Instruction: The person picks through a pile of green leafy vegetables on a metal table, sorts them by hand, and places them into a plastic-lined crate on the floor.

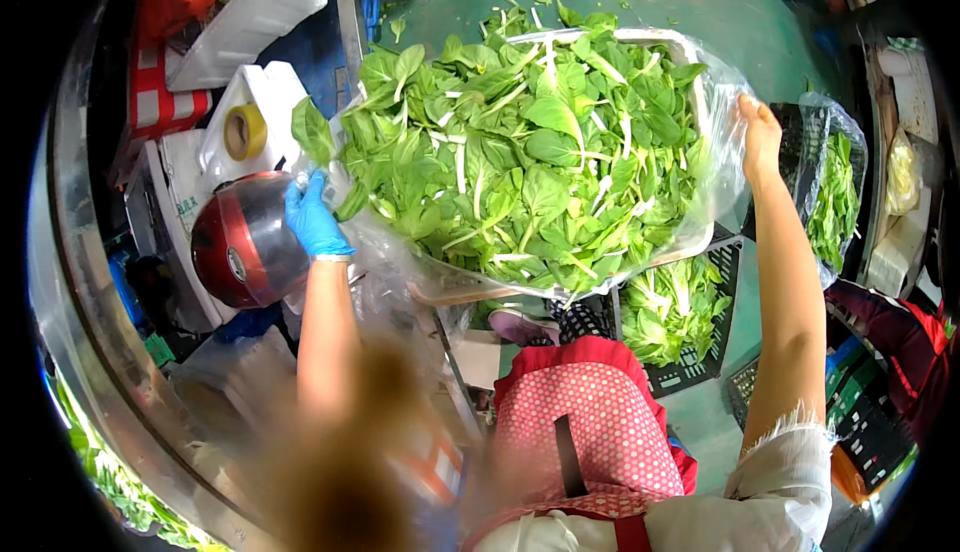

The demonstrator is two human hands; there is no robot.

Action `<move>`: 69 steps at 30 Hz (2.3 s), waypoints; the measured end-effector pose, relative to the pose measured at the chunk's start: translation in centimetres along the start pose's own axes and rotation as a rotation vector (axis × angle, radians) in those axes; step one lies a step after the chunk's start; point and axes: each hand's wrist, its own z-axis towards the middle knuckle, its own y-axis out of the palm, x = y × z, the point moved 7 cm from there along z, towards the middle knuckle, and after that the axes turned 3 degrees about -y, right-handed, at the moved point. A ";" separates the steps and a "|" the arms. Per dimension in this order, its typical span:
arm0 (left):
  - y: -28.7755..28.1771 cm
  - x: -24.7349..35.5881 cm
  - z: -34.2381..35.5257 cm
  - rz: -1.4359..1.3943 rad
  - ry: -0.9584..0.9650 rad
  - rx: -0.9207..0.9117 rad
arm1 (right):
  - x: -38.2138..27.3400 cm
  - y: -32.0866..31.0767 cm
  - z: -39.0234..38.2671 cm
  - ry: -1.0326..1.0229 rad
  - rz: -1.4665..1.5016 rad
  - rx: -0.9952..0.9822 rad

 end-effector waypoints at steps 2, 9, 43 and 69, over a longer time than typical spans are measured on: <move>1.7 2.2 -1.5 -0.107 -0.061 -0.062 | -2.3 0.7 -0.2 -0.010 0.222 -0.035; 5.2 6.2 -13.7 -0.284 -0.213 -0.502 | -6.9 -2.3 -7.9 0.100 0.547 -0.197; -2.8 14.3 -22.4 -0.067 -0.551 -0.286 | -11.9 -8.8 -19.1 0.242 0.065 -0.221; -6.3 15.1 -18.9 0.030 -0.456 -0.029 | 8.1 1.1 -26.8 -0.845 -1.510 -0.922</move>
